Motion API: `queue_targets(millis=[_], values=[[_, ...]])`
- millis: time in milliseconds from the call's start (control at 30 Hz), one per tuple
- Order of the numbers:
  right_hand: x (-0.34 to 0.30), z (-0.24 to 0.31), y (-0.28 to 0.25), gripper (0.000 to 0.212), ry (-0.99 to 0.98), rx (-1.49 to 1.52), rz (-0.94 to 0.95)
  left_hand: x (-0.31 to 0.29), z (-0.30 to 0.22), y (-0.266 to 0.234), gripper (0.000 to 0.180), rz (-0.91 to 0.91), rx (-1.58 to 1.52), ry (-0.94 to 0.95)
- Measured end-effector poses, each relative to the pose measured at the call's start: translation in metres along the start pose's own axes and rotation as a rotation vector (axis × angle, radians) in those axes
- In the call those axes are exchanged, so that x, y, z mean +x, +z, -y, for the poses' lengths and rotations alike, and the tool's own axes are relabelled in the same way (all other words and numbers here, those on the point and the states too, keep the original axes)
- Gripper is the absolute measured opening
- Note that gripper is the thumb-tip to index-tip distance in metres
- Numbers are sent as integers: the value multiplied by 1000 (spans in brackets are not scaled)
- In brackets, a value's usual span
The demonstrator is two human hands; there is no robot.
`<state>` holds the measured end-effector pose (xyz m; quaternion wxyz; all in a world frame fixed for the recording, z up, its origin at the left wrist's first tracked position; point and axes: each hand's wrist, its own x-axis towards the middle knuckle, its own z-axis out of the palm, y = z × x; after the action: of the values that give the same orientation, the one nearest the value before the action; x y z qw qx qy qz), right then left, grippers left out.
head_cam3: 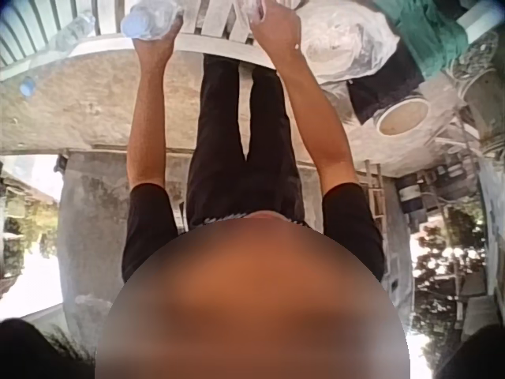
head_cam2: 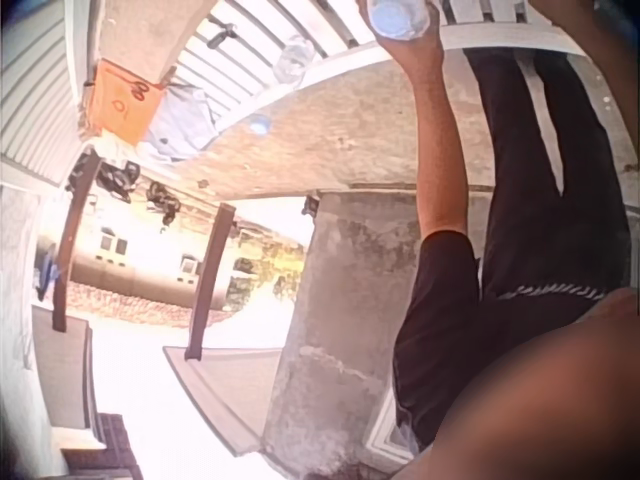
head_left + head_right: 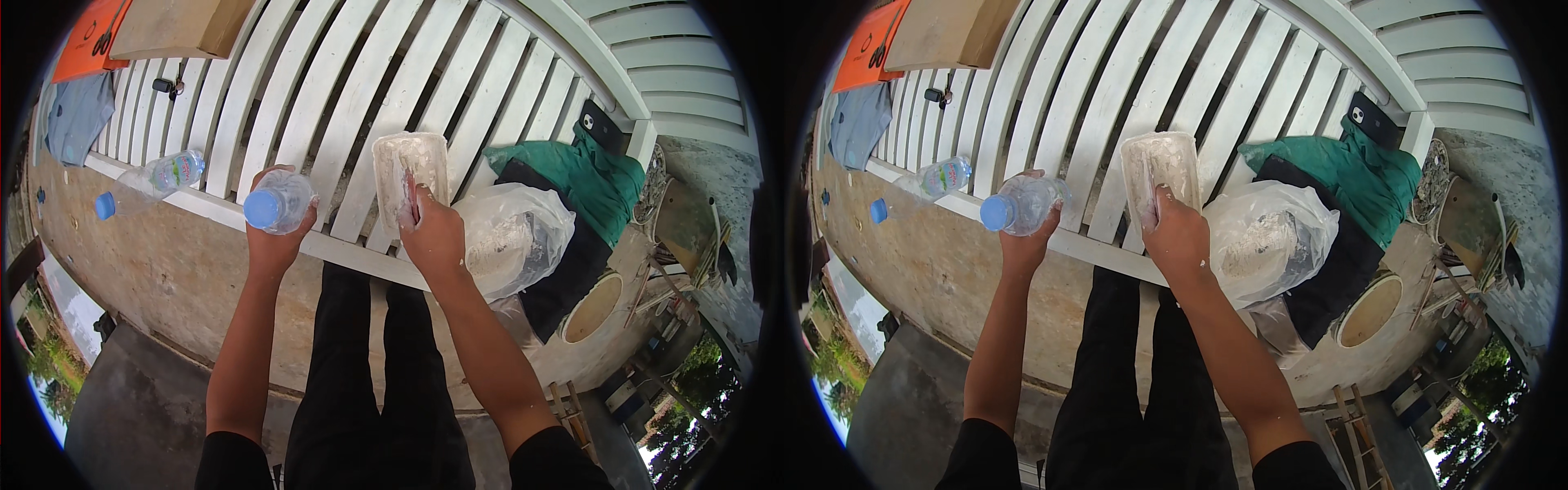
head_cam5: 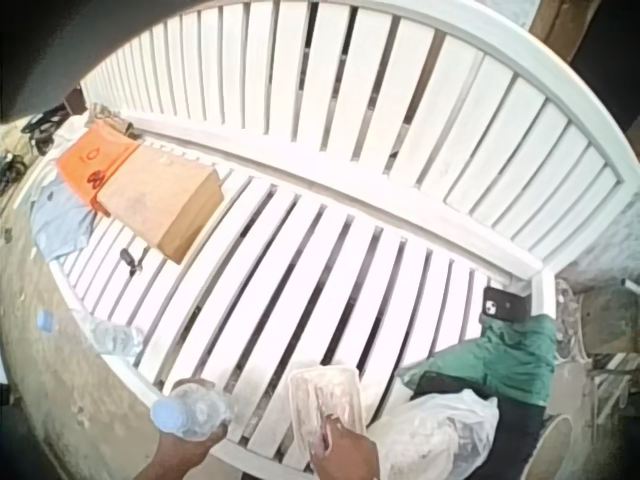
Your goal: Mixing water into white plaster powder in a plastic container using a small red scraper to prepare putty for wall repair.
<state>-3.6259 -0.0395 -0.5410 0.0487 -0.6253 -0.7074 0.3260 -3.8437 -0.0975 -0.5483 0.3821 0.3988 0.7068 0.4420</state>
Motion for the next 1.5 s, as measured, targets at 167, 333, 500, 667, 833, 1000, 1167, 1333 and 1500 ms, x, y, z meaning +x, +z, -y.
queue_targets(millis=[167, 333, 500, 667, 833, 1000, 1167, 1333, 1500], values=[[1, 3, 6, 28, -18, -32, 34, 0, 1, -2, 53, 9, -7, 5], [1, 0, 3, 29, -44, -56, 31, 0, 2, 1, 54, -3, 52, 23], [0, 8, 2, 29, -67, -23, -2, -1, 2, 0, 53, -5, 21, 7], [4, 13, 0, 29, -24, -67, 64, -1, 3, -1, 53, 2, 3, -5], [4, 5, 0, 29, -86, -80, 12, -1, 0, 1, 52, 7, 15, -3], [4, 15, -10, 28, -70, -47, 15, -1, 4, -1, 52, 0, 71, 53], [7, 10, -9, 32, 35, 42, 80, -1, 4, 1, 53, -14, 20, 28], [6, -11, 8, 30, 27, 25, 46, 1, 4, 1, 54, 1, 54, 40], [12, 0, -18, 33, 161, 108, 85, 1, 5, 1, 53, -9, 73, 80]])
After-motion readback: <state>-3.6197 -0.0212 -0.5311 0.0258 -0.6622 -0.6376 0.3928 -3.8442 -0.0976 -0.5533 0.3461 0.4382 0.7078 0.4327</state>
